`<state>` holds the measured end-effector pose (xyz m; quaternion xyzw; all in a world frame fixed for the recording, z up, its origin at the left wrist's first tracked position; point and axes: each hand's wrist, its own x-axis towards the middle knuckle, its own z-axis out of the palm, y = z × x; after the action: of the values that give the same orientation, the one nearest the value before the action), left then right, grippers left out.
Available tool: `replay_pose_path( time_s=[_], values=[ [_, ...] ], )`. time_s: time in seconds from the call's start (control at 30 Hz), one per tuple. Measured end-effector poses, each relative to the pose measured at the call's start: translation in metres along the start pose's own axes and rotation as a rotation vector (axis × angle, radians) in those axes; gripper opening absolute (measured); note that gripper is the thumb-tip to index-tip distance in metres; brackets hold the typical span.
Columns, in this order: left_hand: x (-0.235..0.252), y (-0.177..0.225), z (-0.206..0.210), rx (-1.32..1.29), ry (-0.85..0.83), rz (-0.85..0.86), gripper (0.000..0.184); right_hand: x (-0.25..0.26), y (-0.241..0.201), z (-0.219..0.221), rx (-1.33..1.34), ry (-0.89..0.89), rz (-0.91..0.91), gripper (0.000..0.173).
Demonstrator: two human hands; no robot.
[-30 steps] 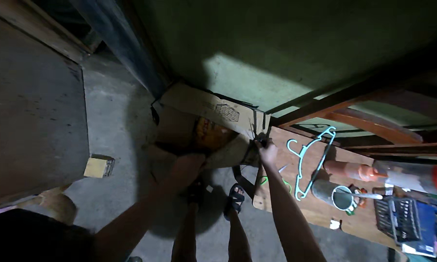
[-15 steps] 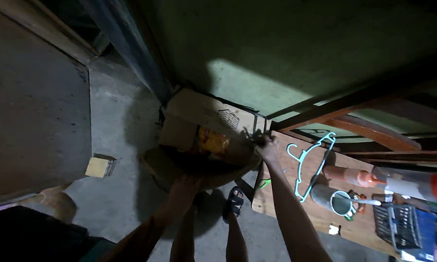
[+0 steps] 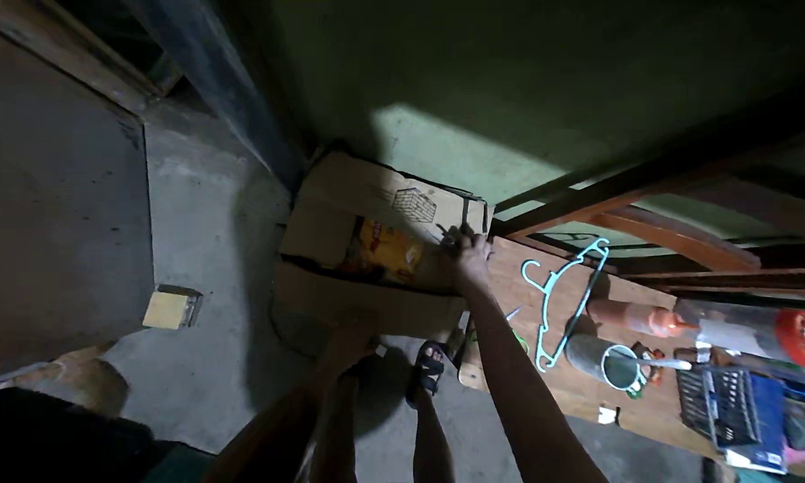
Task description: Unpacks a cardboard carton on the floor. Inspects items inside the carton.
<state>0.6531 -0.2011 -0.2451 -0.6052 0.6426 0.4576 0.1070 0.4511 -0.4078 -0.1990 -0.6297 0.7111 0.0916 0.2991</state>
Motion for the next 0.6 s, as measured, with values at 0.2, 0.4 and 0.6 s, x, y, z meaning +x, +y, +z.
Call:
replay_pose_path(
  time_s=[0.2, 0.4, 0.6],
  values=[
    [0.010, 0.086, -0.066, -0.054, 0.136, 0.038, 0.055, 0.004, 0.019, -0.005, 0.270, -0.007, 0.118, 0.047],
    [0.065, 0.138, -0.061, -0.022, -0.124, -0.001, 0.081, -0.005, 0.029, -0.003, 0.643, -0.061, 0.205, 0.031],
    [0.060, 0.113, -0.021, -0.069, -0.076, 0.006, 0.048, -0.011, 0.055, 0.009, 0.504, -0.161, 0.078, 0.038]
  ],
)
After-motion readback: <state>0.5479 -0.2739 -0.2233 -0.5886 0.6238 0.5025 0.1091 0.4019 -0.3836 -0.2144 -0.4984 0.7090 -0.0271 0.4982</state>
